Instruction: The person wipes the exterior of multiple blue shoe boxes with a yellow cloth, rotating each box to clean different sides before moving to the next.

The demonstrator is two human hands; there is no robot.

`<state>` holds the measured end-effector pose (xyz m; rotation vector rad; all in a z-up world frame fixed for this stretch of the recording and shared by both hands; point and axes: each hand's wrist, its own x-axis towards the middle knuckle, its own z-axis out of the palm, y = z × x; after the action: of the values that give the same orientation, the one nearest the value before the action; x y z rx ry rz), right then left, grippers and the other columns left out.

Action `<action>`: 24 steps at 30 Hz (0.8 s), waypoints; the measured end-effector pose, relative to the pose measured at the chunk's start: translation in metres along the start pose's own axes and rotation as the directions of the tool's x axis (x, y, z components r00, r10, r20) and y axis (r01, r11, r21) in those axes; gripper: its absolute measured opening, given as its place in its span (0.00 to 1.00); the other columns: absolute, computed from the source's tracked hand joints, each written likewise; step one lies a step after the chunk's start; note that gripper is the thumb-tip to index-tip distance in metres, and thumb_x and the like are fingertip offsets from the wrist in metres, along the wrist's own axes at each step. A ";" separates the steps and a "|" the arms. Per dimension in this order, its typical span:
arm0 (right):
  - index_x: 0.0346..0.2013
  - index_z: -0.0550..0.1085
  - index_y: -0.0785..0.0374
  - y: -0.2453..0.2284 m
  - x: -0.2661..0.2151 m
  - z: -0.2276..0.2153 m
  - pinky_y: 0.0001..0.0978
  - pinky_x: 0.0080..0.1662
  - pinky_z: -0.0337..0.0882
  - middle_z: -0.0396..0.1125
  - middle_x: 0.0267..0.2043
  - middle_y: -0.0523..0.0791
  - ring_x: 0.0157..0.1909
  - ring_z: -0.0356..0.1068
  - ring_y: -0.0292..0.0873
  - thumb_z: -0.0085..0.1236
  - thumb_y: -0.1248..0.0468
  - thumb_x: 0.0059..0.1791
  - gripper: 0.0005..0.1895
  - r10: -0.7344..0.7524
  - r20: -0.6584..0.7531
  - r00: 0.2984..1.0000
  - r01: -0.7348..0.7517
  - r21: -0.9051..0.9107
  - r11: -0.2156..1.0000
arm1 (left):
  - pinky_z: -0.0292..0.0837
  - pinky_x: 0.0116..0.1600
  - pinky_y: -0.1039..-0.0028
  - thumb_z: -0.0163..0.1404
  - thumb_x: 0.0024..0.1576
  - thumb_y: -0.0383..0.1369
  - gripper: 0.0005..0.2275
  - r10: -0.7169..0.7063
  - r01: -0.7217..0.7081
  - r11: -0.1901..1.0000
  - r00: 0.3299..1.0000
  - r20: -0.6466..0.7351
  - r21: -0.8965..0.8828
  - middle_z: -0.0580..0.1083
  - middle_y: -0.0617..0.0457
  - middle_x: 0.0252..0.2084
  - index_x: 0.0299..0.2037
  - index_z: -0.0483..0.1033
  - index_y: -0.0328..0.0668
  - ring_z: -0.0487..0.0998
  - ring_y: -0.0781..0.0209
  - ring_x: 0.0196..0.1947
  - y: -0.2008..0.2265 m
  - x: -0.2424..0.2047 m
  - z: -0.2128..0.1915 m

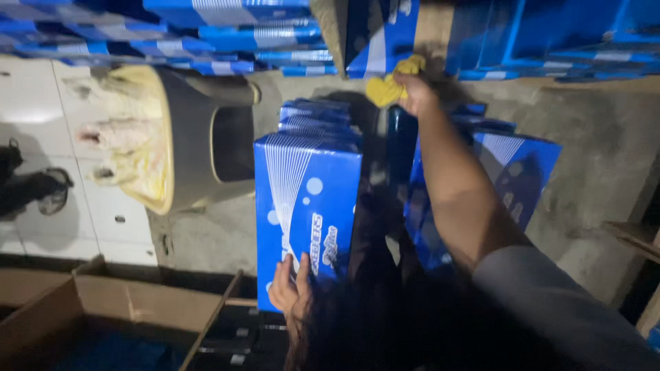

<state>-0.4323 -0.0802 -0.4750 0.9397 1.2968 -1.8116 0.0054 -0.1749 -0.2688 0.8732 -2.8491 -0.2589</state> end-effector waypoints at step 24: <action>0.47 0.75 0.61 0.094 -0.392 -0.243 0.38 0.44 0.79 0.74 0.41 0.48 0.42 0.77 0.44 0.68 0.68 0.45 0.17 -0.190 0.134 0.973 0.212 -0.178 0.961 | 0.54 0.68 0.37 0.62 0.50 0.41 0.40 -0.214 0.243 0.967 0.936 0.278 -0.072 0.55 0.36 0.72 0.73 0.57 0.46 0.55 0.30 0.72 0.039 -0.047 -0.077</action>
<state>-0.1238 0.1819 -0.2349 0.6071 1.5062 -1.8243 0.0372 -0.1256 -0.1900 1.2357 -2.9368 -0.5932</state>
